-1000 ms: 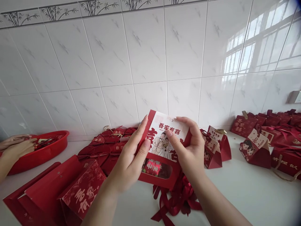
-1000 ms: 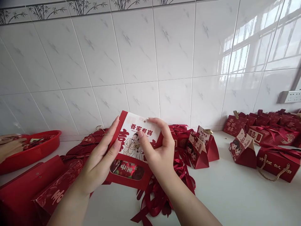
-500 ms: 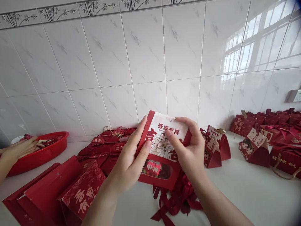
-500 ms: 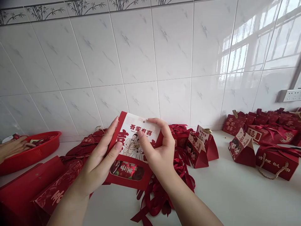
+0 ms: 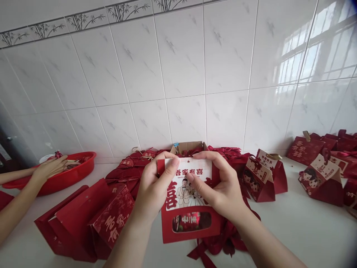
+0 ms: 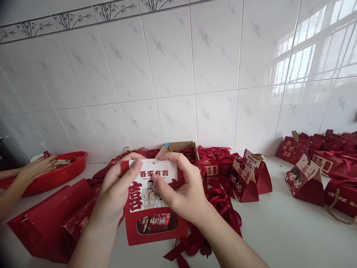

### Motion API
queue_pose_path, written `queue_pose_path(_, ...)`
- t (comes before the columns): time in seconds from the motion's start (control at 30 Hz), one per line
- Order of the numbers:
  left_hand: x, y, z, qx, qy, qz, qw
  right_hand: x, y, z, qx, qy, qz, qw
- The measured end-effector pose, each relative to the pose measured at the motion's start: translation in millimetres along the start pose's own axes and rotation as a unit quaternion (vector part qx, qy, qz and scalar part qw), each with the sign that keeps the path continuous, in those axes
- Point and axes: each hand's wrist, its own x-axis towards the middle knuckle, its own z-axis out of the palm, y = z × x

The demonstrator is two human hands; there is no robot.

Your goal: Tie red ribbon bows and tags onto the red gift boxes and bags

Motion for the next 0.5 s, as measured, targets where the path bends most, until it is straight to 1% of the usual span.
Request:
queue_pose_path(0.07, -1, 0, 1.1, 0.007, 0.009, 0.005, 1.0, 0, -1, -1, -0.001, 0.0, 0.004, 1.0)
queue_pose_path(0.2, -1, -2, 3.0, 0.013, 0.002, 0.025, 1.0, 1, -2, -1, 0.004, -0.004, 0.014, 1.0)
queue_pose_path(0.33, 0, -4, 4.2, 0.019, 0.014, 0.026, 0.999, -1, -2, 1, 0.012, -0.002, 0.032, 0.999)
queue_pose_path(0.37, 1, -4, 3.0, 0.017, 0.019, 0.023, 0.999, -1, -2, 1, 0.023, -0.013, 0.041, 0.999)
queue_pose_path(0.43, 3, -1, -3.2, 0.009, 0.036, 0.013, 0.999, -1, -1, 0, 0.067, -0.061, 0.075, 0.993)
queue_pose_path(0.5, 6, 6, -15.8, -0.001, 0.08, 0.004, 0.997, 1, 0, -5, 0.113, -0.103, 0.11, 0.982)
